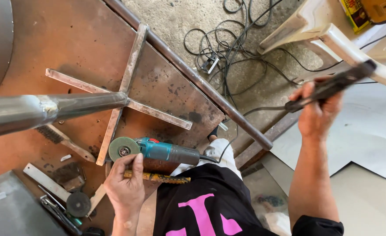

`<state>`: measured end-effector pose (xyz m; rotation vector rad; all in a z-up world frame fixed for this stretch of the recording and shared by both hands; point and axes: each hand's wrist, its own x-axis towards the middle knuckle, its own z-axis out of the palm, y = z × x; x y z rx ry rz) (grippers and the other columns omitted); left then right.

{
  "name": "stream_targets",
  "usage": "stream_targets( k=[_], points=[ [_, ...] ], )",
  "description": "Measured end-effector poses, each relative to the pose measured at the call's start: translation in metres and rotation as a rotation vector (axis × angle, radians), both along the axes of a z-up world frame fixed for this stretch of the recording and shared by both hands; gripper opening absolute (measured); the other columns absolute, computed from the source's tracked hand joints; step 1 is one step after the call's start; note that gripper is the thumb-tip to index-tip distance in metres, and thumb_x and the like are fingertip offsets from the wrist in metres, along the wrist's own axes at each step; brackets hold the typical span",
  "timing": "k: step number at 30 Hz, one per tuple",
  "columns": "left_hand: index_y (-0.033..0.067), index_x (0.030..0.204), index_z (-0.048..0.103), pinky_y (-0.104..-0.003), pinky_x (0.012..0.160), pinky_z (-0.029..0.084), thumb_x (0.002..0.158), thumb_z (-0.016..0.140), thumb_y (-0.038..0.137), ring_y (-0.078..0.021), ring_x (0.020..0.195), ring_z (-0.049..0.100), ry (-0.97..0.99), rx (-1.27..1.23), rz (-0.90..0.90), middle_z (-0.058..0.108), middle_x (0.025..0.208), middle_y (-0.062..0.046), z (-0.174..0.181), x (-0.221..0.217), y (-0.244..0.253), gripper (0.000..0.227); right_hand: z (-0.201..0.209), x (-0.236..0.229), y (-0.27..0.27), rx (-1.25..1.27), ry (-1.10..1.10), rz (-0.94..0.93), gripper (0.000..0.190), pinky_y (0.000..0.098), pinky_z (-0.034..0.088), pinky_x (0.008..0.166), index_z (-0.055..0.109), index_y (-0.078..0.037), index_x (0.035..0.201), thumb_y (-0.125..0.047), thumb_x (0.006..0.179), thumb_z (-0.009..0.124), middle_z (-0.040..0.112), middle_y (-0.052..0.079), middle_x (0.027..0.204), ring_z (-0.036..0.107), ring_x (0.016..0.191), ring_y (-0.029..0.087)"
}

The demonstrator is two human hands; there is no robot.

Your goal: The person welds a stainless steel tube to a cross-shaped metal bracket on a workbench, then uses an angle grinder to grind the weld and smooth the joint. They wire-brush the area, reposition the tube, and weld and grind additional spots on the joint.

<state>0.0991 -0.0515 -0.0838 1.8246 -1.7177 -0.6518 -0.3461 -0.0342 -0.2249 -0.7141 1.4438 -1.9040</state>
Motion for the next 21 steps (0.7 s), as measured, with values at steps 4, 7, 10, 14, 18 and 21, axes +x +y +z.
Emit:
stream_targets(
  k=[4,7,10,14,18,21],
  points=[
    [0.0008,0.100,0.072,-0.029,0.074,0.055,0.095,0.075,0.015,-0.0177,0.079,0.069,0.081,0.125,0.074,0.073,0.092,-0.008,-0.007,-0.013,-0.002,0.015,-0.017,0.008,0.008,0.012,0.040,0.243,0.028,0.0322,0.054,0.077,0.048,-0.006,0.127,-0.003,0.113,0.072,0.060,0.004,0.094,0.062,0.084,0.016],
    [0.0012,0.098,0.072,-0.030,0.076,0.057,0.094,0.075,0.014,-0.0174,0.085,0.071,0.055,0.067,-0.077,0.074,0.097,-0.009,-0.009,-0.021,-0.001,0.014,-0.025,0.009,0.033,0.422,0.485,0.150,0.022,0.0330,0.050,0.074,0.049,0.000,0.106,0.001,0.108,0.071,0.061,0.008,0.088,0.056,0.078,0.015],
    [0.0023,0.098,0.072,-0.030,0.073,0.058,0.093,0.076,0.016,-0.0169,0.082,0.072,0.116,0.120,-0.110,0.074,0.095,-0.008,-0.020,-0.036,0.003,0.015,-0.037,-0.003,0.084,0.533,0.329,0.011,0.016,0.0289,0.053,0.067,0.049,-0.003,0.106,0.006,0.096,0.058,0.070,0.004,0.094,0.065,0.072,0.014],
    [0.0049,0.092,0.075,-0.037,0.074,0.055,0.088,0.076,0.023,-0.0275,0.082,0.070,0.140,0.407,-0.407,0.074,0.089,-0.011,-0.057,-0.074,0.012,0.018,-0.055,-0.003,0.172,0.845,0.317,-0.176,0.005,0.0332,0.049,0.057,0.053,-0.001,0.103,0.003,0.100,0.055,0.062,0.008,0.077,0.061,0.063,0.018],
    [0.0041,0.093,0.076,-0.046,0.086,0.052,0.088,0.075,0.032,-0.0370,0.096,0.067,-0.019,0.598,-0.823,0.073,0.096,-0.017,-0.117,-0.114,0.049,0.028,-0.069,0.011,0.226,1.037,0.069,-0.271,0.005,0.0353,0.052,0.053,0.054,-0.003,0.102,-0.004,0.097,0.056,0.063,0.009,0.075,0.063,0.059,0.019],
    [0.0037,0.095,0.076,-0.047,0.089,0.052,0.087,0.075,0.036,-0.0375,0.103,0.067,0.006,0.719,-0.888,0.074,0.102,-0.018,-0.146,-0.149,0.081,0.034,-0.092,0.022,0.238,0.979,-0.112,-0.232,0.004,0.0371,0.053,0.059,0.056,-0.002,0.100,-0.004,0.097,0.057,0.066,0.011,0.078,0.066,0.064,0.022]
  ],
)
